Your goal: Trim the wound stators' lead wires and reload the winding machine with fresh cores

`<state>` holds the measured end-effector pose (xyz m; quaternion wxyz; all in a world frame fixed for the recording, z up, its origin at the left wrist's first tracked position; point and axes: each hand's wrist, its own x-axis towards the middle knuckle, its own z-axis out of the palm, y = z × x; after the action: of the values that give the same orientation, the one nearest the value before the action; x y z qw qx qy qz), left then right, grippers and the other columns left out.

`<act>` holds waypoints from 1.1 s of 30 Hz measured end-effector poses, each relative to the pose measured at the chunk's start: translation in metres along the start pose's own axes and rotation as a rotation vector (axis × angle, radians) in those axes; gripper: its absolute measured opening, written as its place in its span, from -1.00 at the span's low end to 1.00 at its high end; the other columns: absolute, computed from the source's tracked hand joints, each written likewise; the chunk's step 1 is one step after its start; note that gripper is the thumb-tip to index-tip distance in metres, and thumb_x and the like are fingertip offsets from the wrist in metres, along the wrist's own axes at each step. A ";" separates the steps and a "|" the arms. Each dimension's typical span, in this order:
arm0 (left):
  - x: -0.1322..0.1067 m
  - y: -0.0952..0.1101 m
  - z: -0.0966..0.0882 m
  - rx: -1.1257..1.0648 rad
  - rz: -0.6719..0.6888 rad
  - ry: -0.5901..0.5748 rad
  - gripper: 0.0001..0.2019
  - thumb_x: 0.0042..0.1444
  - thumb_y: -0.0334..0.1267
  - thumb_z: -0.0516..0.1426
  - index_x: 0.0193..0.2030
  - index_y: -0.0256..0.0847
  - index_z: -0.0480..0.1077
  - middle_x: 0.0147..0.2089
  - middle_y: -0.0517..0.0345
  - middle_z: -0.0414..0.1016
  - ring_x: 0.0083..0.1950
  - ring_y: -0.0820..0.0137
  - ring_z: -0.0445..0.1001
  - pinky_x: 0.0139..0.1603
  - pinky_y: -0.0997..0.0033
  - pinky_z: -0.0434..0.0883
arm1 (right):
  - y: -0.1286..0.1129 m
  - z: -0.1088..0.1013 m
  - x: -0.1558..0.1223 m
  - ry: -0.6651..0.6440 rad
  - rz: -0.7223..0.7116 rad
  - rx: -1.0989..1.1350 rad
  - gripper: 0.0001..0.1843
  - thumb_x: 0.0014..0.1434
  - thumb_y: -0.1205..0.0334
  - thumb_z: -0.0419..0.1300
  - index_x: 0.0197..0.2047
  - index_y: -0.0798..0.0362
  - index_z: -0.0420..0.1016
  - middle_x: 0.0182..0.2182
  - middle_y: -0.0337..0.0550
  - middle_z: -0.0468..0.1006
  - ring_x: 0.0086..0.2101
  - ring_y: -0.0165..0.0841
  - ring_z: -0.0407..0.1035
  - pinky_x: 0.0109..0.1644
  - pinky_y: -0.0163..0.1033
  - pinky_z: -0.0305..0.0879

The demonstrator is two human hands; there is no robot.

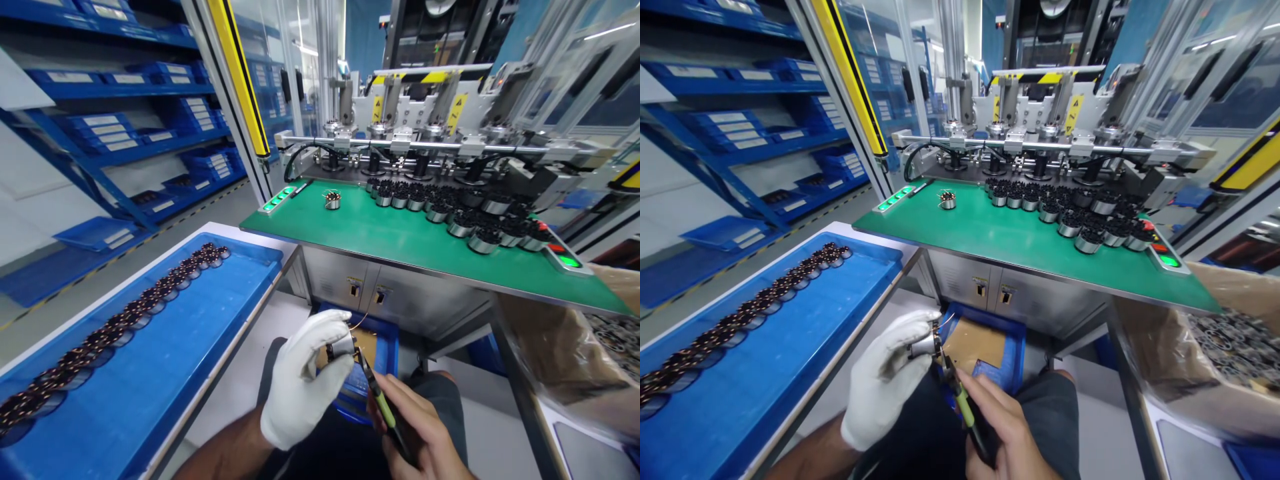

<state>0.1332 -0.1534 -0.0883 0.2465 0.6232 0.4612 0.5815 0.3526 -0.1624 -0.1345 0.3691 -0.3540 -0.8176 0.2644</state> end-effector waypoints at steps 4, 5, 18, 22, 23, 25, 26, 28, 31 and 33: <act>0.002 -0.003 0.000 0.002 0.027 -0.011 -0.68 0.12 -0.46 0.21 0.00 -0.08 0.47 0.15 -0.01 0.49 0.19 0.21 0.46 0.20 0.19 0.45 | 0.002 0.003 0.003 0.008 0.022 0.111 -0.23 -0.04 0.49 0.18 0.28 0.00 0.36 0.07 0.03 0.56 0.03 -0.18 0.50 0.11 -0.20 0.40; 0.003 -0.004 -0.001 -0.004 0.027 -0.022 -0.68 0.12 -0.44 0.22 0.01 -0.09 0.47 0.16 -0.03 0.48 0.19 0.20 0.46 0.21 0.17 0.44 | 0.002 0.003 0.003 -0.007 0.067 0.164 -0.23 -0.01 0.49 0.18 0.30 -0.02 0.34 0.07 0.04 0.55 0.00 -0.20 0.52 0.11 -0.19 0.41; 0.018 -0.008 -0.012 -0.036 0.053 -0.183 -0.52 -0.12 -0.29 0.42 -0.01 -0.05 0.47 0.08 0.04 0.56 0.08 0.25 0.54 0.10 0.32 0.47 | -0.026 -0.026 0.012 -0.223 0.339 0.889 -0.43 0.21 0.08 0.21 0.29 -0.27 0.31 -0.08 0.03 0.58 -0.19 -0.23 0.54 -0.06 -0.14 0.47; 0.019 -0.006 -0.014 -0.009 0.152 -0.204 -0.46 -0.08 -0.27 0.40 0.07 0.03 0.41 0.09 0.10 0.55 0.06 0.29 0.54 0.09 0.34 0.46 | -0.028 -0.023 0.012 -0.222 0.391 0.895 -0.42 0.20 0.00 0.22 0.29 -0.24 0.32 -0.14 0.02 0.56 -0.27 -0.26 0.50 -0.14 -0.14 0.48; 0.019 -0.006 -0.014 0.000 0.175 -0.202 -0.46 -0.07 -0.26 0.40 0.08 0.02 0.40 0.09 0.09 0.55 0.05 0.30 0.55 0.10 0.35 0.46 | -0.027 -0.021 0.012 -0.227 0.387 0.888 -0.40 0.19 -0.03 0.22 0.30 -0.22 0.31 -0.15 0.03 0.55 -0.29 -0.27 0.49 -0.17 -0.16 0.48; 0.019 -0.005 -0.014 0.034 0.212 -0.196 -0.45 -0.05 -0.23 0.39 0.10 0.00 0.39 0.09 0.08 0.56 0.04 0.33 0.55 0.10 0.38 0.46 | -0.027 -0.020 0.010 -0.237 0.370 0.881 -0.35 0.17 -0.08 0.24 0.31 -0.17 0.30 -0.17 0.05 0.53 -0.31 -0.28 0.47 -0.23 -0.18 0.46; 0.019 -0.004 -0.015 0.055 0.224 -0.190 -0.46 -0.05 -0.22 0.39 0.11 -0.01 0.39 0.09 0.08 0.56 0.04 0.34 0.55 0.10 0.40 0.46 | -0.027 -0.019 0.010 -0.241 0.359 0.881 -0.33 0.16 -0.08 0.25 0.31 -0.17 0.29 -0.18 0.04 0.53 -0.32 -0.29 0.47 -0.26 -0.20 0.45; 0.018 -0.003 -0.016 0.093 0.240 -0.182 -0.47 -0.04 -0.20 0.38 0.10 -0.03 0.39 0.08 0.08 0.57 0.03 0.35 0.55 0.09 0.42 0.46 | -0.028 -0.019 0.011 -0.246 0.337 0.881 -0.33 0.15 -0.05 0.28 0.31 -0.26 0.28 -0.19 -0.01 0.52 -0.34 -0.32 0.45 -0.28 -0.22 0.44; 0.017 -0.002 -0.017 0.159 0.253 -0.175 -0.49 -0.02 -0.18 0.37 0.09 -0.06 0.39 0.05 0.07 0.58 0.01 0.35 0.56 0.07 0.43 0.47 | -0.031 -0.020 0.015 -0.240 0.311 0.863 -0.38 0.17 0.03 0.28 0.28 -0.40 0.27 -0.23 -0.09 0.53 -0.37 -0.38 0.44 -0.31 -0.29 0.42; 0.016 0.000 -0.019 0.206 0.255 -0.170 -0.50 -0.02 -0.18 0.37 0.08 -0.08 0.39 0.04 0.07 0.59 0.00 0.35 0.57 0.06 0.43 0.47 | -0.031 -0.018 0.018 -0.221 0.301 0.837 -0.40 0.19 0.05 0.27 0.28 -0.38 0.29 -0.24 -0.08 0.54 -0.38 -0.39 0.44 -0.34 -0.32 0.41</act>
<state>0.1138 -0.1440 -0.0769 0.1437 0.7454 0.4129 0.5033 0.3463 -0.1648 -0.0948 0.3485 -0.2590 -0.6142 0.6590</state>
